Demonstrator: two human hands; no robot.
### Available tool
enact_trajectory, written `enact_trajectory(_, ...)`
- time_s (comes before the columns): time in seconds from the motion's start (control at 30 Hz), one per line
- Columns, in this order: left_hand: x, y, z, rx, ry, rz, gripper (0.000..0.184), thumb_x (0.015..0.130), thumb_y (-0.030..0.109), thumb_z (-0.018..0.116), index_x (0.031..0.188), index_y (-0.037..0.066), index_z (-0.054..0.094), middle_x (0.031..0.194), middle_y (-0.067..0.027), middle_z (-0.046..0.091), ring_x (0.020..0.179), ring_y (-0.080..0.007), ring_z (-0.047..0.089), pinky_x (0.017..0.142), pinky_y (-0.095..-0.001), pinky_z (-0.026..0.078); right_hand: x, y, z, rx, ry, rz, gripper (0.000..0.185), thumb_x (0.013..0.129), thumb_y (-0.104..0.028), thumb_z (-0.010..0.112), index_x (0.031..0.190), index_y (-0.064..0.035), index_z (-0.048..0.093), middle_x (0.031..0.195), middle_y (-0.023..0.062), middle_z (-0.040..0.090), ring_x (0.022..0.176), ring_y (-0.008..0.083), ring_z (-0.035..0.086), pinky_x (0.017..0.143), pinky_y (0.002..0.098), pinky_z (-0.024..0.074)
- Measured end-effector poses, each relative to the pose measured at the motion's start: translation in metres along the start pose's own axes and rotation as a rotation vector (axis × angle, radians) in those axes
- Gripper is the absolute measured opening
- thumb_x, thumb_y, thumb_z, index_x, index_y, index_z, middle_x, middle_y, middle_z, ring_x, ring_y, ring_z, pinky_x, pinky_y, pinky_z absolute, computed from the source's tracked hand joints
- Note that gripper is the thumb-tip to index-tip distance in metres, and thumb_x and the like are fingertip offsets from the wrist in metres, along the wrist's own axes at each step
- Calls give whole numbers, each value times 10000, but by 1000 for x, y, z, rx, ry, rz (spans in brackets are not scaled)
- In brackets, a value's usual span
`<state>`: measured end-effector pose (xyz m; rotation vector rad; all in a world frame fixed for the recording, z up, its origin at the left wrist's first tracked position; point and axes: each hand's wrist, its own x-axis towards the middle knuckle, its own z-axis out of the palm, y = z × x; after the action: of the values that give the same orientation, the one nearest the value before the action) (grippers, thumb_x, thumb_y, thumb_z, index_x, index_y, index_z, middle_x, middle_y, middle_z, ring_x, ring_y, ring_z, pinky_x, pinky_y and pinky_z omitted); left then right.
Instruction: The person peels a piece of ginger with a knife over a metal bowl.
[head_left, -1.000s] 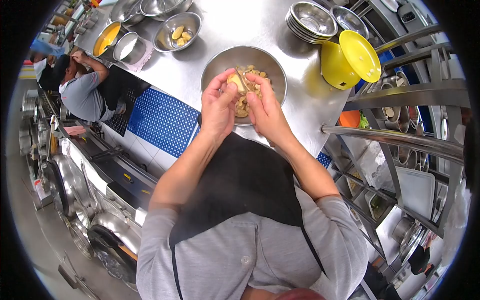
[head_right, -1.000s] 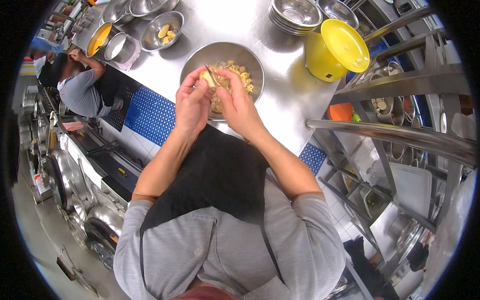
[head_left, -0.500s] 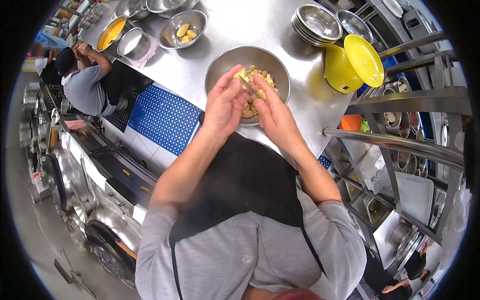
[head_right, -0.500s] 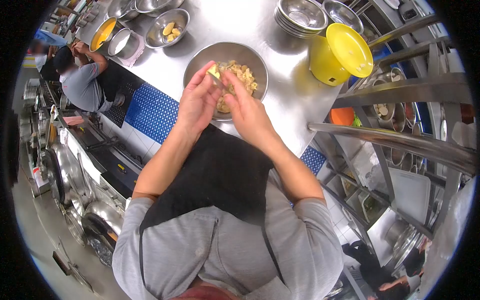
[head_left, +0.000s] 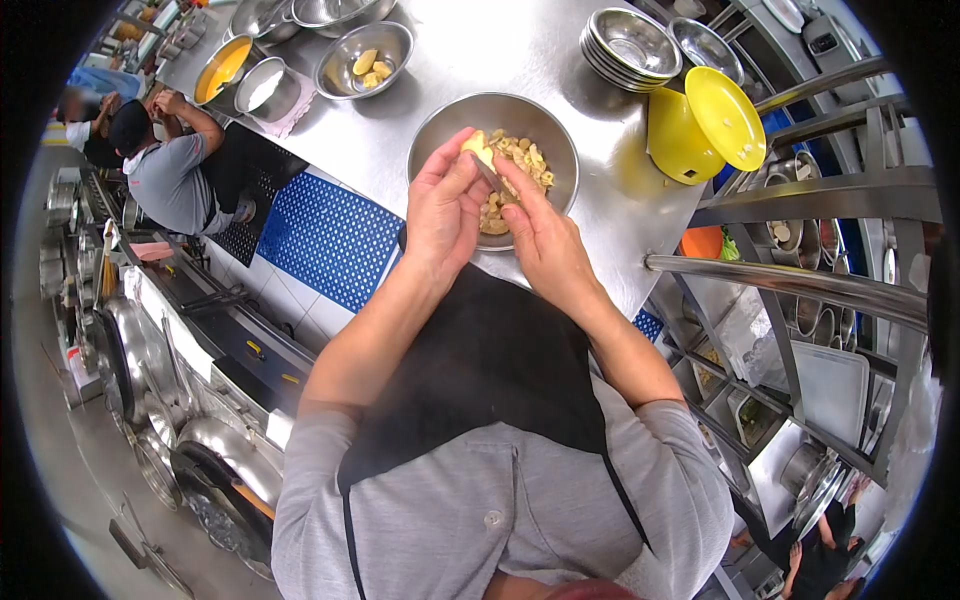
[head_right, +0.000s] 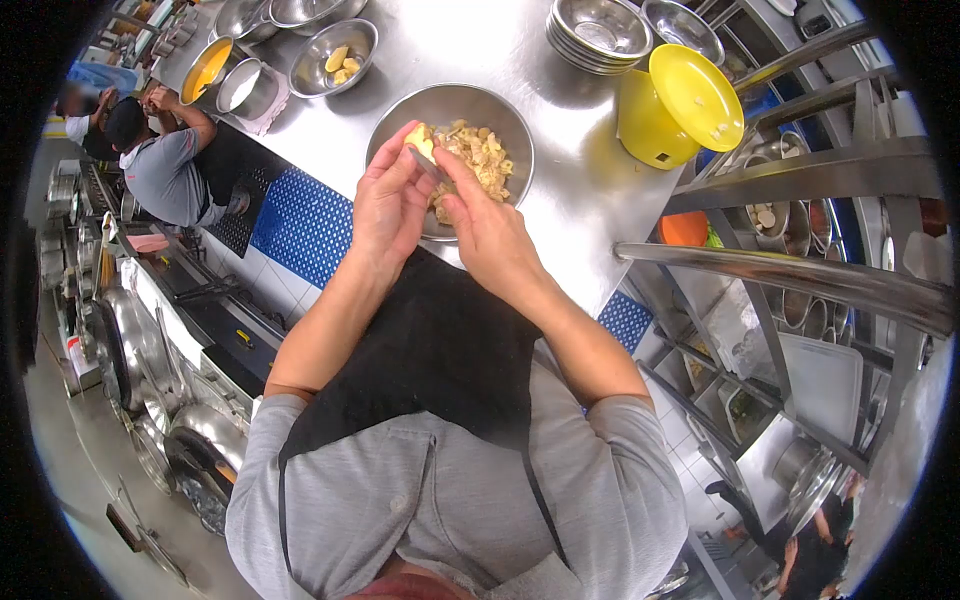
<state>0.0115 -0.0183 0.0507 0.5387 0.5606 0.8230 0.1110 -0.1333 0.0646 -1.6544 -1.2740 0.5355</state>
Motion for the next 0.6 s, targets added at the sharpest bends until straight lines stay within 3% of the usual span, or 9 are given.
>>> enact_trajectory(0.1, 0, 0, 1, -3, 4, 14, 374, 1001, 27, 550, 1362, -49, 492, 1270, -151, 598, 1132, -221, 621, 1004, -368, 522, 0, -6, -3, 77, -49, 87, 484, 1031, -115, 491, 1508, -168, 428, 1089, 142, 683, 664, 233, 635, 662, 353, 511)
enact_trajectory(0.2, 1, -1, -2, 9, 21, 10, 375, 1002, 35, 550, 1364, -47, 497, 1270, -145, 600, 1141, -222, 612, 1018, -376, 511, -2, -5, -3, 160, -84, 153, 490, 1032, -121, 494, 1514, -179, 429, 845, 87, 630, 591, 146, 540, 596, 315, 465)
enact_trajectory(0.3, 1, -2, -6, 38, 17, 4, 383, 1007, 68, 556, 1373, -31, 505, 1274, -126, 604, 1168, -219, 591, 1049, -389, 486, -2, -4, -2, 188, -93, 164, 478, 1032, -135, 501, 1503, -183, 442, 721, 44, 563, 566, 116, 505, 567, 297, 436)
enact_trajectory(0.37, 1, -3, -8, 37, 8, 3, 379, 1004, 72, 563, 1367, -27, 515, 1259, -117, 616, 1155, -207, 598, 1030, -376, 494, -1, -5, -3, 177, -108, 175, 456, 1027, -137, 499, 1479, -163, 441, 909, 92, 566, 755, 225, 543, 687, 354, 455)
enact_trajectory(0.4, 0, -2, -8, 28, 0, -9, 365, 999, 62, 570, 1348, -35, 526, 1245, -127, 622, 1137, -210, 610, 1011, -372, 507, 1, -7, -5, 162, -120, 183, 442, 1022, -135, 495, 1460, -144, 435, 1120, 150, 586, 947, 335, 580, 811, 415, 480)
enact_trajectory(0.47, -1, 1, -7, 10, -15, -32, 337, 988, 41, 584, 1311, -50, 548, 1218, -145, 634, 1100, -215, 632, 973, -363, 532, 4, -6, -7, 166, -131, 205, 419, 1015, -127, 494, 1429, -119, 430, 1321, 206, 612, 1126, 443, 624, 929, 476, 506)
enact_trajectory(0.6, 0, 7, -12, 54, -58, -97, 313, 988, 67, 594, 1284, -35, 577, 1188, -125, 656, 1060, -204, 647, 929, -346, 540, 7, 3, 1, 194, -99, 226, 402, 1006, -111, 504, 1401, -124, 428, 1253, 216, 639, 1054, 452, 646, 880, 489, 513)
